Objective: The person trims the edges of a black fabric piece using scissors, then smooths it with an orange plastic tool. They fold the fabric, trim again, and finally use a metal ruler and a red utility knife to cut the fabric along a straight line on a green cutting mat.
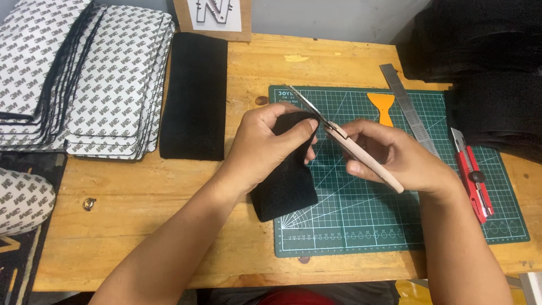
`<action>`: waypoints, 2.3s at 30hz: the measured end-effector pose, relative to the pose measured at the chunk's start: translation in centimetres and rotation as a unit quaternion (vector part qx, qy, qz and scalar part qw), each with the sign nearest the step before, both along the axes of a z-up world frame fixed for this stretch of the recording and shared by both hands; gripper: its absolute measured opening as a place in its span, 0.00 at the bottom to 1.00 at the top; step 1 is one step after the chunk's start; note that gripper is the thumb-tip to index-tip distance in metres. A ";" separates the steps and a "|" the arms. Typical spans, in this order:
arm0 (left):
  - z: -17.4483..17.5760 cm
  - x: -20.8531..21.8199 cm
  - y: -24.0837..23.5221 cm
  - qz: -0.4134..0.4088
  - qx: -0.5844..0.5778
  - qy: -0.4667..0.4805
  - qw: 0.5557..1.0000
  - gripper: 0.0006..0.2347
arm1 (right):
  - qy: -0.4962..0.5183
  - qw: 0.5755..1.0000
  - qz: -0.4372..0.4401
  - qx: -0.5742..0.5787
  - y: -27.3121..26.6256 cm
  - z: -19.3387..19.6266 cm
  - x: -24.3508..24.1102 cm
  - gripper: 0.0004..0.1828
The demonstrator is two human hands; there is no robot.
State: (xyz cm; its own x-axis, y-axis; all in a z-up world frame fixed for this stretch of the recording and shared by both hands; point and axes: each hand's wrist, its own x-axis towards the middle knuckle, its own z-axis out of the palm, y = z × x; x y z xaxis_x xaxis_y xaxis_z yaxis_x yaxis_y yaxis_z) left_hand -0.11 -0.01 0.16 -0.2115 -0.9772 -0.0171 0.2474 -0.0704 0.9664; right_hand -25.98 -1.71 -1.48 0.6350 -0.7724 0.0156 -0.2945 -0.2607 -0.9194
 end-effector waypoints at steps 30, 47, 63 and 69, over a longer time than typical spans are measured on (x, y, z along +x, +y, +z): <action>0.4 0.0 0.2 -0.016 0.004 0.000 1.000 0.03 | 0.088 0.996 -0.002 -0.014 0.1 1.7 -0.1 0.27; 0.5 0.1 0.1 -0.016 0.023 -0.016 0.999 0.03 | 0.008 0.998 -0.042 0.048 0.3 0.8 0.1 0.28; 0.8 0.4 0.0 0.000 -0.016 -0.049 0.999 0.05 | 0.396 0.851 -0.344 -0.014 0.6 5.7 2.1 0.22; -0.8 -0.3 -0.4 0.020 0.009 0.020 1.000 0.04 | 0.470 0.794 -0.362 -0.137 -1.3 1.1 -5.8 0.30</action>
State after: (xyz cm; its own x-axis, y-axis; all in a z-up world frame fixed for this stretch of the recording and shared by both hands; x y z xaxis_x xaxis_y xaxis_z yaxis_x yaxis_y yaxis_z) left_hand -0.40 -0.42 -0.62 -0.1741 -0.9844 -0.0274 0.2887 -0.0776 0.9543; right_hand -31.80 -3.00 -0.39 -0.1419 -0.9895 0.0286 -0.9802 0.1364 -0.1438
